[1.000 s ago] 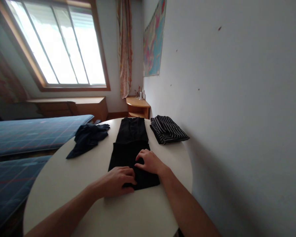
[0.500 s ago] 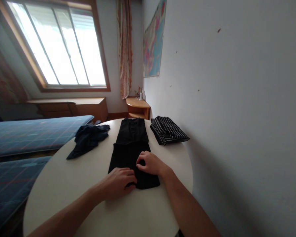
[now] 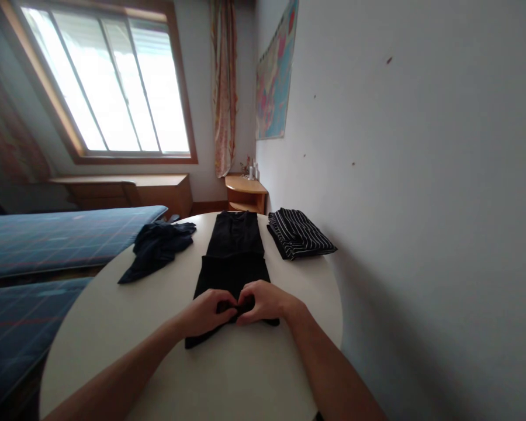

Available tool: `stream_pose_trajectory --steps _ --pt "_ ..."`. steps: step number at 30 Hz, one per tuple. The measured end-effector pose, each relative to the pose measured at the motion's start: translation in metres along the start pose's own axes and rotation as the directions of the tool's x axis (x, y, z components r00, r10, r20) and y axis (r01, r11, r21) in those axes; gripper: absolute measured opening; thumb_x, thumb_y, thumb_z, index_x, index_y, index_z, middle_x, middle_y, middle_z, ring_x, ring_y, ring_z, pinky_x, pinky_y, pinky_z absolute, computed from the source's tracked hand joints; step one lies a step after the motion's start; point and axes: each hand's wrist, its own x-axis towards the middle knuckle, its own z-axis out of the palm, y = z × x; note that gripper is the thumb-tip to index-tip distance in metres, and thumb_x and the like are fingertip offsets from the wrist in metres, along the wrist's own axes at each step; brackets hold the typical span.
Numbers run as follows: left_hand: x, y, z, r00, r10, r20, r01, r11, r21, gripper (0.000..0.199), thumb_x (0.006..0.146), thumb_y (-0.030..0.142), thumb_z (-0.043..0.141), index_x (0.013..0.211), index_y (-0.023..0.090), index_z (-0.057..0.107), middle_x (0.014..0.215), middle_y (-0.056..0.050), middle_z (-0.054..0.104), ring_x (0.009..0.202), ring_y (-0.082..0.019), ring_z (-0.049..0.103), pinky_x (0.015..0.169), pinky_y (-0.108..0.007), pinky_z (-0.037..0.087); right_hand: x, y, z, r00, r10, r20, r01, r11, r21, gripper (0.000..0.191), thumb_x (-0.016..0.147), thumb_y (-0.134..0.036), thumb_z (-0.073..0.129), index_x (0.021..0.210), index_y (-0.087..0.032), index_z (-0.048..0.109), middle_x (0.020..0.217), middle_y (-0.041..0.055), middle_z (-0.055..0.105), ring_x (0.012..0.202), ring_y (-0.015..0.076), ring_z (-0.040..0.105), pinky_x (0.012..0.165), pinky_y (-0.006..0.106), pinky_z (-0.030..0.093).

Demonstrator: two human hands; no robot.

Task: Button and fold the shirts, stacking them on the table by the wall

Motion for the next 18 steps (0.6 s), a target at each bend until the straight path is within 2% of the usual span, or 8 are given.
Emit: stream_pose_trajectory --steps 3,7,9,11,14,16,18 --pt "-0.003 0.0 -0.004 1.0 -0.004 -0.001 0.004 0.999 -0.037 0.029 0.084 0.036 0.06 0.108 0.022 0.069 0.085 0.0 0.071 0.073 -0.016 0.064 0.065 -0.024 0.045 0.0 -0.003 0.0 0.999 -0.027 -0.016 0.027 0.999 -0.019 0.028 0.077 -0.044 0.074 0.083 -0.017 0.074 0.084 0.0015 0.067 0.075 0.0138 0.058 0.068 0.023 0.042" --pt "-0.016 -0.002 -0.017 0.999 0.021 0.031 -0.022 0.998 0.052 0.073 0.069 0.042 0.076 0.137 0.027 0.051 0.114 -0.006 0.069 0.098 -0.023 0.066 0.082 -0.032 0.051 -0.002 -0.004 0.0 0.998 -0.002 -0.064 0.001 1.0 -0.018 0.023 0.084 -0.039 0.067 0.089 -0.018 0.075 0.08 0.0006 0.07 0.07 0.0133 0.058 0.065 0.023 0.041" --pt "-0.023 -0.004 -0.026 0.999 0.022 0.049 -0.028 0.994 0.108 0.084 0.066 0.037 0.077 0.142 0.026 0.045 0.122 -0.008 0.066 0.105 -0.025 0.064 0.088 -0.034 0.05 -0.002 -0.003 0.001 0.996 0.024 -0.084 -0.026 0.999 -0.023 0.023 0.085 -0.038 0.066 0.092 -0.019 0.075 0.077 -0.0003 0.07 0.066 0.0126 0.057 0.062 0.022 0.041" --pt "-0.027 -0.006 -0.034 0.999 0.01 0.053 -0.018 0.988 0.154 0.069 0.07 0.03 0.07 0.136 0.025 0.05 0.119 -0.006 0.067 0.102 -0.024 0.064 0.087 -0.032 0.049 -0.002 -0.001 0.001 0.995 0.04 -0.091 -0.043 0.999 -0.032 0.023 0.086 -0.038 0.064 0.092 -0.019 0.075 0.075 -0.0006 0.07 0.064 0.0122 0.056 0.061 0.022 0.041" --pt "-0.029 -0.008 -0.043 0.999 -0.015 0.036 0.007 0.975 0.221 0.037 0.078 0.025 0.057 0.115 0.025 0.063 0.1 -0.003 0.071 0.089 -0.021 0.066 0.079 -0.03 0.049 -0.002 0.0 0.002 0.994 0.04 -0.1 -0.045 0.998 -0.049 0.023 0.088 -0.036 0.061 0.093 -0.019 0.075 0.078 0.0003 0.071 0.066 0.0129 0.059 0.063 0.023 0.042" --pt "-0.029 -0.01 -0.046 0.999 -0.018 0.031 0.009 0.968 0.251 0.031 0.079 0.022 0.053 0.107 0.025 0.066 0.095 -0.003 0.072 0.087 -0.021 0.066 0.078 -0.03 0.048 -0.001 0.001 0.002 0.992 0.017 -0.125 -0.026 0.997 -0.068 0.021 0.087 -0.034 0.061 0.093 -0.019 0.075 0.081 0.0018 0.072 0.072 0.0144 0.061 0.068 0.024 0.044" --pt "-0.028 -0.013 -0.046 1.0 -0.009 0.028 0.001 0.966 0.258 0.032 0.079 0.019 0.051 0.107 0.025 0.068 0.099 -0.003 0.073 0.091 -0.022 0.067 0.082 -0.031 0.048 0.0 0.001 0.003 0.986 -0.033 -0.164 0.019 0.996 -0.084 0.019 0.087 -0.032 0.062 0.094 -0.019 0.074 0.089 0.004 0.072 0.081 0.0166 0.064 0.076 0.026 0.046"
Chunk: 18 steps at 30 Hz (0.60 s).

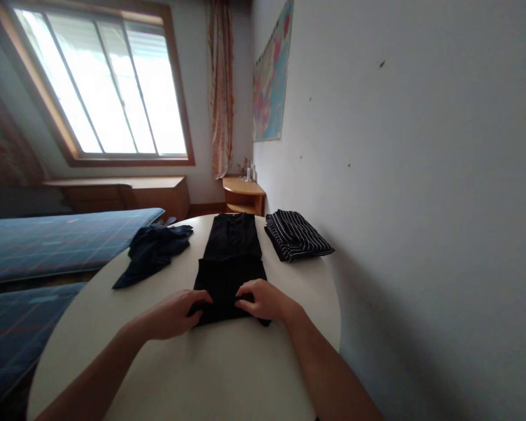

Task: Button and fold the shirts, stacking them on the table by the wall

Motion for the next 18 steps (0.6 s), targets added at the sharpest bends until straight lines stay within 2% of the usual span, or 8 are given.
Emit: stream_pose_trajectory --steps 3,6,9,12,15,18 --pt "0.0017 -0.0037 0.0027 0.998 0.005 -0.055 -0.006 1.0 -0.017 0.034 0.083 0.019 0.049 0.111 0.024 0.068 0.108 -0.005 0.072 0.099 -0.023 0.066 0.089 -0.032 0.047 -0.0002 -0.0012 -0.0012 0.999 -0.007 -0.035 0.006 1.0 -0.014 0.018 0.087 -0.03 0.061 0.095 -0.019 0.073 0.092 0.0048 0.072 0.084 0.0173 0.063 0.08 0.027 0.046" --pt "0.0029 -0.0041 0.0022 0.996 0.003 -0.089 -0.01 0.997 -0.078 0.032 0.088 0.022 0.047 0.113 0.023 0.067 0.109 -0.005 0.072 0.1 -0.022 0.066 0.09 -0.03 0.047 -0.0014 -0.0028 -0.0049 0.997 0.081 -0.001 -0.081 0.996 0.025 0.02 0.09 -0.032 0.057 0.091 -0.019 0.071 0.076 0.0005 0.066 0.068 0.0133 0.057 0.067 0.025 0.043" --pt "0.0021 -0.0011 -0.002 1.0 0.003 -0.03 -0.008 0.985 -0.172 0.031 0.089 0.026 0.047 0.113 0.023 0.066 0.102 -0.003 0.072 0.09 -0.019 0.066 0.084 -0.028 0.049 -0.0019 -0.0036 -0.0084 0.992 0.113 0.054 -0.12 0.978 0.172 0.02 0.089 -0.034 0.057 0.086 -0.018 0.068 0.071 -0.002 0.059 0.065 0.0112 0.051 0.061 0.022 0.038" --pt "0.0011 0.0015 -0.0057 0.999 0.01 0.031 -0.001 0.965 -0.261 0.029 0.088 0.028 0.048 0.11 0.021 0.066 0.094 -0.002 0.071 0.081 -0.017 0.064 0.076 -0.027 0.049 -0.0017 -0.0031 -0.0097 0.98 0.123 0.155 -0.168 0.931 0.325 0.021 0.087 -0.037 0.059 0.083 -0.017 0.066 0.07 -0.0029 0.055 0.065 0.0102 0.047 0.059 0.021 0.036" --pt "0.0014 0.0002 -0.0065 0.999 0.034 0.03 -0.022 0.943 -0.331 0.027 0.087 0.028 0.051 0.107 0.019 0.067 0.095 -0.002 0.07 0.085 -0.017 0.062 0.076 -0.026 0.049 -0.0017 -0.002 -0.0099 0.963 0.118 0.241 -0.214 0.879 0.426 0.025 0.085 -0.041 0.061 0.084 -0.016 0.065 0.071 -0.0033 0.053 0.064 0.0095 0.046 0.059 0.02 0.036" --pt "0.0033 -0.0048 -0.0051 0.999 0.051 0.017 -0.041 0.93 -0.365 0.026 0.088 0.03 0.051 0.107 0.019 0.067 0.095 -0.002 0.07 0.085 -0.017 0.062 0.077 -0.027 0.049 -0.0022 -0.0003 -0.0093 0.962 0.121 0.246 -0.228 0.85 0.474 0.03 0.084 -0.046 0.062 0.084 -0.016 0.065 0.071 -0.0033 0.053 0.064 0.0093 0.046 0.056 0.02 0.036"
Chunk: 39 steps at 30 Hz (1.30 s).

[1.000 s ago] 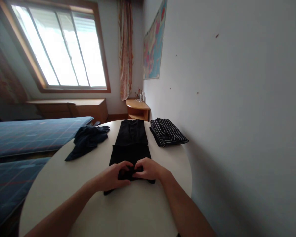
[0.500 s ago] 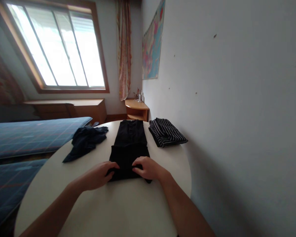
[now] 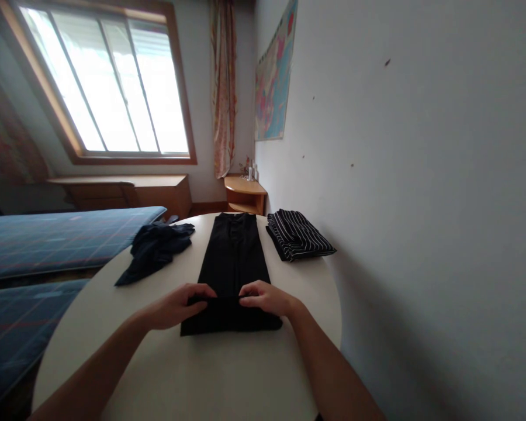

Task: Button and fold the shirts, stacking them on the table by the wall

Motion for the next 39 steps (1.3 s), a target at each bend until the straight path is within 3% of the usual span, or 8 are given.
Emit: stream_pose_trajectory --steps 3,6,11,15,20,26,32,39 --pt "0.004 -0.008 0.001 0.999 0.037 -0.037 -0.038 0.999 -0.021 0.025 0.09 0.03 0.052 0.107 0.02 0.068 0.098 -0.002 0.071 0.087 -0.017 0.064 0.08 -0.027 0.05 0.0 0.001 0.0 0.999 -0.004 -0.047 0.002 1.0 -0.026 0.032 0.085 -0.048 0.062 0.085 -0.016 0.066 0.069 -0.0031 0.054 0.063 0.0097 0.047 0.055 0.02 0.035" --pt "0.011 -0.016 0.006 0.982 0.073 -0.176 -0.07 0.997 0.02 0.026 0.091 0.028 0.051 0.11 0.023 0.068 0.105 -0.002 0.072 0.095 -0.018 0.066 0.086 -0.029 0.05 -0.001 -0.002 -0.002 0.994 -0.025 -0.11 0.014 0.995 -0.095 0.033 0.087 -0.048 0.06 0.091 -0.016 0.068 0.073 -0.0016 0.061 0.065 0.0113 0.052 0.058 0.022 0.038" --pt "0.027 -0.027 0.013 0.891 0.13 -0.435 -0.059 0.983 0.174 0.026 0.095 0.027 0.046 0.107 0.026 0.069 0.108 -0.002 0.072 0.1 -0.018 0.066 0.091 -0.03 0.049 0.006 -0.017 -0.014 0.951 -0.159 -0.264 0.039 0.911 -0.411 0.029 0.094 -0.042 0.055 0.103 -0.021 0.072 0.093 0.0029 0.073 0.082 0.0175 0.064 0.075 0.027 0.047" --pt "0.04 -0.036 0.014 0.831 0.14 -0.539 -0.017 0.974 0.227 0.03 0.099 0.028 0.04 0.11 0.027 0.068 0.115 -0.002 0.068 0.103 -0.018 0.065 0.094 -0.03 0.049 0.023 -0.012 -0.021 0.894 -0.272 -0.356 -0.002 0.792 -0.611 0.028 0.096 -0.038 0.053 0.113 -0.024 0.071 0.11 0.0053 0.073 0.099 0.021 0.066 0.09 0.033 0.046" --pt "0.049 -0.055 0.021 0.874 0.059 -0.482 0.054 0.975 0.216 0.029 0.095 0.026 0.044 0.114 0.025 0.066 0.118 -0.004 0.067 0.106 -0.02 0.064 0.098 -0.034 0.049 0.029 0.014 -0.019 0.897 -0.206 -0.391 -0.09 0.781 -0.618 0.042 0.092 -0.046 0.058 0.127 -0.023 0.064 0.107 0.0074 0.073 0.1 0.0223 0.066 0.092 0.036 0.047" --pt "0.047 -0.066 0.026 0.888 0.022 -0.46 0.121 0.953 0.279 0.04 0.089 0.025 0.054 0.129 0.02 0.057 0.126 -0.008 0.064 0.12 -0.025 0.056 0.108 -0.041 0.043 0.009 0.025 -0.018 0.92 -0.189 -0.344 -0.038 0.829 -0.558 0.071 0.077 -0.043 0.074 0.139 -0.017 0.053 0.123 0.0129 0.066 0.113 0.0254 0.061 0.102 0.04 0.045" --pt "0.04 -0.065 0.025 0.928 0.038 -0.37 0.094 0.939 0.331 0.039 0.092 0.027 0.052 0.129 0.019 0.056 0.128 -0.01 0.063 0.123 -0.026 0.052 0.108 -0.043 0.041 0.009 0.03 -0.017 0.908 -0.165 -0.385 -0.078 0.836 -0.543 0.056 0.083 -0.027 0.066 0.137 -0.016 0.054 0.129 0.013 0.064 0.118 0.024 0.059 0.105 0.041 0.043" --pt "0.032 -0.058 0.021 0.954 0.022 -0.299 0.096 0.922 0.375 0.044 0.091 0.027 0.053 0.134 0.015 0.052 0.13 -0.013 0.06 0.123 -0.027 0.051 0.108 -0.041 0.04 0.005 0.027 -0.019 0.927 -0.131 -0.35 -0.09 0.832 -0.548 0.051 0.083 -0.028 0.067 0.133 -0.019 0.06 0.127 0.0107 0.066 0.116 0.0246 0.061 0.105 0.039 0.044"
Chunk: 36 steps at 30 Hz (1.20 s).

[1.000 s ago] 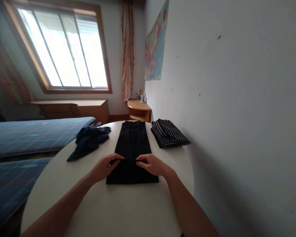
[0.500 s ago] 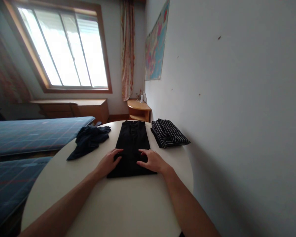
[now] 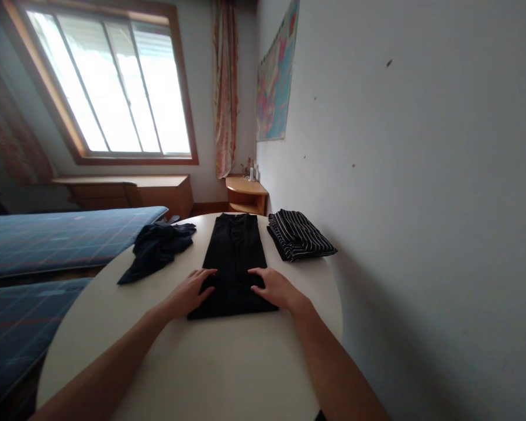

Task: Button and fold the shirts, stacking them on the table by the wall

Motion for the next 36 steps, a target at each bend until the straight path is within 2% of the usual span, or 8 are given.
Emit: stream_pose_trajectory --steps 5,10,16,18,22,24,29,36 --pt "-0.007 0.001 -0.013 0.996 0.059 0.07 -0.058 0.998 -0.01 0.043 0.086 0.03 0.061 0.128 0.021 0.057 0.122 -0.009 0.064 0.117 -0.026 0.055 0.103 -0.039 0.043 -0.008 -0.011 -0.011 0.996 -0.007 0.087 0.002 0.999 0.052 0.049 0.08 -0.031 0.068 0.129 -0.022 0.064 0.123 0.0071 0.069 0.111 0.0245 0.065 0.102 0.037 0.047" --pt "-0.01 -0.002 -0.018 0.996 0.041 0.082 -0.036 0.998 -0.055 0.036 0.087 0.036 0.06 0.12 0.022 0.062 0.105 -0.006 0.069 0.1 -0.024 0.063 0.09 -0.036 0.049 -0.013 -0.016 -0.014 0.99 -0.054 0.13 0.042 0.994 0.097 0.045 0.08 -0.032 0.068 0.124 -0.025 0.067 0.115 0.0052 0.072 0.105 0.0239 0.067 0.095 0.035 0.05" --pt "-0.007 0.0 -0.02 0.992 0.069 0.107 -0.067 0.997 -0.027 0.022 0.079 0.017 0.056 0.096 0.022 0.069 0.094 -0.004 0.07 0.092 -0.022 0.065 0.085 -0.033 0.049 -0.01 -0.012 -0.009 0.993 -0.107 0.053 0.101 0.988 0.113 0.035 0.081 -0.027 0.065 0.116 -0.025 0.071 0.105 0.0037 0.075 0.097 0.0217 0.069 0.089 0.033 0.051" --pt "-0.005 0.0 -0.021 0.996 0.071 0.05 -0.069 0.997 -0.044 0.022 0.081 0.015 0.053 0.095 0.022 0.068 0.094 -0.004 0.069 0.09 -0.021 0.065 0.084 -0.032 0.049 -0.007 -0.01 -0.007 0.993 -0.117 -0.024 0.119 0.987 0.11 0.034 0.083 -0.026 0.064 0.116 -0.026 0.07 0.107 0.0031 0.074 0.099 0.0216 0.069 0.09 0.033 0.051" --pt "0.004 -0.007 -0.016 0.983 0.057 -0.173 -0.063 0.998 -0.029 0.021 0.091 0.02 0.047 0.101 0.022 0.066 0.103 -0.006 0.067 0.096 -0.021 0.063 0.09 -0.034 0.048 0.004 -0.004 0.001 0.968 -0.059 -0.245 0.065 0.998 0.017 0.034 0.088 -0.028 0.062 0.122 -0.026 0.066 0.11 0.0054 0.073 0.101 0.0222 0.067 0.094 0.036 0.049" --pt "0.009 -0.013 -0.009 0.977 0.048 -0.208 -0.049 0.999 -0.001 0.021 0.093 0.021 0.047 0.103 0.022 0.065 0.106 -0.006 0.067 0.1 -0.022 0.062 0.094 -0.037 0.046 0.011 0.0 0.005 0.958 -0.035 -0.285 0.021 0.998 -0.051 0.033 0.089 -0.028 0.062 0.122 -0.024 0.067 0.107 0.0074 0.072 0.101 0.0228 0.066 0.095 0.038 0.048" --pt "0.014 -0.02 0.007 0.993 0.029 -0.116 -0.026 0.999 0.025 0.023 0.093 0.028 0.054 0.112 0.022 0.065 0.111 -0.008 0.067 0.109 -0.025 0.059 0.098 -0.04 0.046 0.019 0.01 0.015 0.983 -0.024 -0.18 0.015 0.999 -0.049 0.036 0.087 -0.024 0.064 0.123 -0.021 0.065 0.113 0.0087 0.071 0.108 0.0228 0.063 0.099 0.037 0.046" --pt "0.008 -0.017 0.004 0.998 0.003 -0.058 -0.001 0.999 0.033 0.032 0.091 0.026 0.057 0.122 0.02 0.061 0.117 -0.009 0.066 0.114 -0.027 0.056 0.102 -0.041 0.044 0.013 0.005 0.011 0.992 0.036 -0.124 -0.042 0.998 -0.04 0.035 0.088 -0.03 0.063 0.121 -0.02 0.066 0.113 0.0099 0.071 0.107 0.0244 0.064 0.099 0.038 0.046"
